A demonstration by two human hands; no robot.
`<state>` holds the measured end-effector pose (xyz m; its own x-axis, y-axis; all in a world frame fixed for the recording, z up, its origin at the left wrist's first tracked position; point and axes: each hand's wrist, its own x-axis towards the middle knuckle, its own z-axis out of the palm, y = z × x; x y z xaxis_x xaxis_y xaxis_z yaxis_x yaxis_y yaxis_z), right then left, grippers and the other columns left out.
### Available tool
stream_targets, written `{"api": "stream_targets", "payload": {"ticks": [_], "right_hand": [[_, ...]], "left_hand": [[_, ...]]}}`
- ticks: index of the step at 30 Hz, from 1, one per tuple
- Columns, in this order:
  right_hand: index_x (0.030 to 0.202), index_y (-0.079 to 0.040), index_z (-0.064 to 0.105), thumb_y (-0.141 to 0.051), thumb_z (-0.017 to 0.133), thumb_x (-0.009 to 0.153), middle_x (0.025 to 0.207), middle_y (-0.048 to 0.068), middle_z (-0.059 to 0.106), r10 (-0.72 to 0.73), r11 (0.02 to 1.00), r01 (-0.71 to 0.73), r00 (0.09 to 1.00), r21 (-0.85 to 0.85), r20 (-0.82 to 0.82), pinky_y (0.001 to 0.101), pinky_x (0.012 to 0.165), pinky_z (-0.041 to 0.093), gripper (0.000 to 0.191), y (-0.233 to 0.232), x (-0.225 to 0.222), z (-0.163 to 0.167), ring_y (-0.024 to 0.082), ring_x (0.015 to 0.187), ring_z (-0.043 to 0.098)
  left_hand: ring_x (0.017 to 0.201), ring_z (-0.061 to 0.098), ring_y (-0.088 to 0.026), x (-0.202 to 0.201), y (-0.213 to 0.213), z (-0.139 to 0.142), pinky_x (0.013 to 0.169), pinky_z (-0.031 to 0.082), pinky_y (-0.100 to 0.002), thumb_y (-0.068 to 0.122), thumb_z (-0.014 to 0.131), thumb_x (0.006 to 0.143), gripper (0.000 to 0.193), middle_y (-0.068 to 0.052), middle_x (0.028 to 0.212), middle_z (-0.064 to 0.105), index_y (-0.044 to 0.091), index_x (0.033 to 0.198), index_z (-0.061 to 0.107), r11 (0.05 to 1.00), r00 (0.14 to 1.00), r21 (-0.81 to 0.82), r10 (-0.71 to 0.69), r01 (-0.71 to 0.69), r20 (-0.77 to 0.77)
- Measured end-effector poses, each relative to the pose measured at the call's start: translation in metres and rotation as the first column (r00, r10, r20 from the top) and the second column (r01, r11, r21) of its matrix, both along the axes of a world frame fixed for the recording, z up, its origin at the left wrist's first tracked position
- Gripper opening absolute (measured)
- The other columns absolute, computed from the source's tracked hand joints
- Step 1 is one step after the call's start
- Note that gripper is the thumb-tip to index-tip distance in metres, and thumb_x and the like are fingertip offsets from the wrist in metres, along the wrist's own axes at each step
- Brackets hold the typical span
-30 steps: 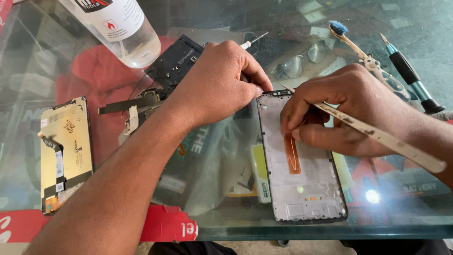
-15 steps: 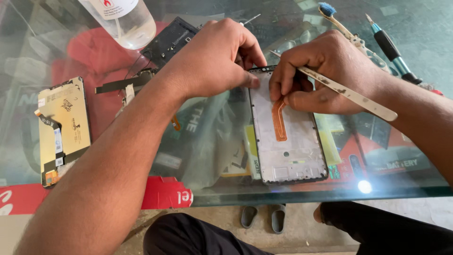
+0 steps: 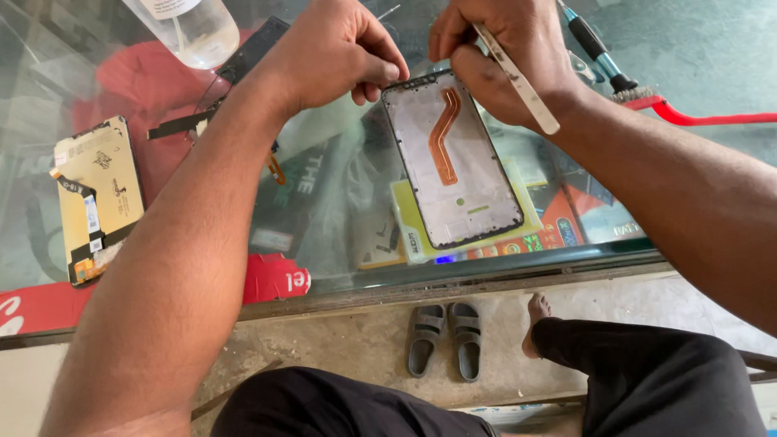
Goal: The person uses a metal spudger to pry and separate the screen assembly from the phone frame, then uses a toothbrush to clean the edges. The person handles the phone frame, screen, and internal components on a glass workbench.
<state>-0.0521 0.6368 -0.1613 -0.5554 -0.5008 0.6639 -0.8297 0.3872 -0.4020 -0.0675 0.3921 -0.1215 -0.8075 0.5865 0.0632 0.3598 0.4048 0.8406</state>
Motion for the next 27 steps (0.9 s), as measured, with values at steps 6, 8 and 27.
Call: {"api": "stream_targets", "payload": {"ticks": [6, 8, 27], "right_hand": [[0.091, 0.000, 0.063, 0.010, 0.059, 0.084, 0.101, 0.010, 0.075, -0.050, 0.993, 0.054, 0.998, 0.103, -0.044, 0.0314, 0.072, 0.058, 0.012, -0.010, 0.008, 0.002, 0.018, 0.085, 0.073], [0.091, 0.000, 0.063, 0.006, 0.068, 0.083, 0.099, 0.009, 0.074, -0.053, 0.987, 0.060, 0.997, 0.146, -0.052, 0.0329, 0.069, 0.057, 0.011, -0.014, 0.013, 0.006, 0.020, 0.086, 0.073], [0.095, 0.000, 0.041, 0.022, 0.058, 0.095, 0.091, 0.013, 0.062, -0.033, 0.991, 0.011, 0.987, 0.134, 0.159, 0.0337, 0.068, 0.056, 0.028, -0.022, -0.008, 0.002, 0.019, 0.083, 0.066]], "left_hand": [[0.067, 0.069, -0.006, 0.022, -0.008, 0.009, 0.063, 0.059, -0.022, 0.013, 0.073, 0.097, 0.012, -0.001, 0.079, 0.072, 0.002, 0.100, 0.073, 0.999, 1.000, 0.037, -0.029, 0.029, -0.003], [0.067, 0.068, -0.006, 0.028, -0.008, 0.011, 0.063, 0.058, -0.022, 0.014, 0.076, 0.096, 0.013, -0.001, 0.080, 0.072, 0.002, 0.098, 0.073, 1.000, 0.998, 0.006, -0.026, 0.026, -0.050], [0.068, 0.066, -0.012, 0.003, -0.006, -0.002, 0.063, 0.050, -0.031, 0.024, 0.077, 0.096, 0.021, -0.004, 0.077, 0.071, 0.004, 0.093, 0.072, 0.993, 0.903, -0.109, -0.011, -0.040, -0.430]]}}
